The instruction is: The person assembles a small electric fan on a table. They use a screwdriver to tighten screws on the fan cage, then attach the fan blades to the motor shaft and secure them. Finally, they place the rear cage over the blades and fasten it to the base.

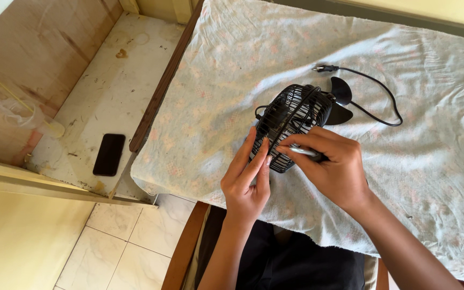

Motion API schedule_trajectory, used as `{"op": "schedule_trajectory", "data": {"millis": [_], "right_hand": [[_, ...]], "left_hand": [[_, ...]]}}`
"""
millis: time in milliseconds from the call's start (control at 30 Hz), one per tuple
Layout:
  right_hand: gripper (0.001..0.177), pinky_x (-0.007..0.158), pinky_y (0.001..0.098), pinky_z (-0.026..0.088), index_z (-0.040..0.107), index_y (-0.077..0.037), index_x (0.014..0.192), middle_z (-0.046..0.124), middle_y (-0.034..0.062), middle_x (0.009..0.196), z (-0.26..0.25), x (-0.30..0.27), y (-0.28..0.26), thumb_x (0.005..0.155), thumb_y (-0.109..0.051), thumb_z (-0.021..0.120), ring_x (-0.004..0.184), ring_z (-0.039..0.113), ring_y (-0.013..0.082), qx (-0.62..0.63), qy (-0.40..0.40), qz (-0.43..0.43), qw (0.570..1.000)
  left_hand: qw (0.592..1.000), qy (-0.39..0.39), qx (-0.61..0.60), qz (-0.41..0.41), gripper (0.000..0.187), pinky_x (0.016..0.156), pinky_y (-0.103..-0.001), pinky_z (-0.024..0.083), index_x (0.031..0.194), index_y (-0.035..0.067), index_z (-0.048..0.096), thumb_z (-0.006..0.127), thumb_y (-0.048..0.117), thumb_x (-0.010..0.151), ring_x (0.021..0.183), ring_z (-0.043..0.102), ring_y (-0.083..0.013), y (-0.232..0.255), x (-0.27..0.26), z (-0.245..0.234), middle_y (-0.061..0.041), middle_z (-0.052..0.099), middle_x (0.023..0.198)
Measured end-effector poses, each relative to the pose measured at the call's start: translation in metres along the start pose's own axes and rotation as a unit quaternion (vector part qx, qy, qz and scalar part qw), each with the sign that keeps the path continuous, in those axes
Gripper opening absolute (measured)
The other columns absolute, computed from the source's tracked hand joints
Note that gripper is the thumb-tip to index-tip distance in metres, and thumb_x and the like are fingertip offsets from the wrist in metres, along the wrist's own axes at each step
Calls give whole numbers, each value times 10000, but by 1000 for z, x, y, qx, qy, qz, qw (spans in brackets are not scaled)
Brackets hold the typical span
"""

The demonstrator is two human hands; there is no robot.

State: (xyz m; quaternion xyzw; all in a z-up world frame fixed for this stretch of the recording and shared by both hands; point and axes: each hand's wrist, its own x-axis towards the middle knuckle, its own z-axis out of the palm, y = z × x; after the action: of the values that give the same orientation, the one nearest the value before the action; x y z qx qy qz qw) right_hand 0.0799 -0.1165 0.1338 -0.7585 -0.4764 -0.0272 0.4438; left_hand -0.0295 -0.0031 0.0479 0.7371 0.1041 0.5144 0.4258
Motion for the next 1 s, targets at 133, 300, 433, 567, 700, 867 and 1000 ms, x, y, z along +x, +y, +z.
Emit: {"op": "schedule_trajectory", "data": {"millis": [133,300,433,567,700,867,1000], "right_hand": [[134,507,199,415,791,-50,967,746,15,829,5,-21,9,838,-68,823,599,550,29,76,18,49,996],[100,528,193,347,787,-46,949,702,-29,792,17,-61,18,854,-40,817,606,467,15,167,56,142,974],[90,460,214,295,775,-13,945,637,-57,681,27,-83,31,855,-16,783,529,421,8,252,74,282,923],[98,439,236,226,751,18,995,521,-62,578,37,-97,44,904,-14,734,474,325,18,403,84,295,862],[104,431,250,195,741,37,1007,480,-72,563,45,-108,51,919,-9,713,463,290,22,465,83,317,822],[101,428,255,195,745,32,1004,497,-58,566,49,-113,53,929,-23,705,460,288,28,483,87,331,806],[103,435,254,207,743,20,1004,587,-29,656,50,-118,55,928,-31,694,470,304,35,505,98,356,780]], "left_hand": [[1000,-7,4,5,304,946,-336,639,1303,35,690,689,14,1000,1254,707,-333,1,2,-3,-249,610,1439],[998,5,45,49,333,976,-343,629,1291,32,689,743,10,964,1237,704,-304,1,3,-6,-208,626,1407],[997,22,49,49,335,970,-342,620,1270,40,699,771,3,944,1212,709,-280,3,2,-6,-176,641,1383],[996,24,65,51,354,982,-358,609,1275,44,692,784,8,935,1221,701,-293,6,1,-6,-169,650,1376],[995,25,82,55,365,997,-374,601,1286,44,686,784,8,936,1229,694,-304,7,1,-5,-168,651,1372],[995,34,78,49,400,995,-381,596,1316,43,665,788,18,937,1222,687,-314,7,-1,-3,-165,636,1367],[994,38,91,41,413,965,-370,593,1321,50,657,799,34,934,1168,690,-303,3,-8,-1,-169,640,1354]]}}
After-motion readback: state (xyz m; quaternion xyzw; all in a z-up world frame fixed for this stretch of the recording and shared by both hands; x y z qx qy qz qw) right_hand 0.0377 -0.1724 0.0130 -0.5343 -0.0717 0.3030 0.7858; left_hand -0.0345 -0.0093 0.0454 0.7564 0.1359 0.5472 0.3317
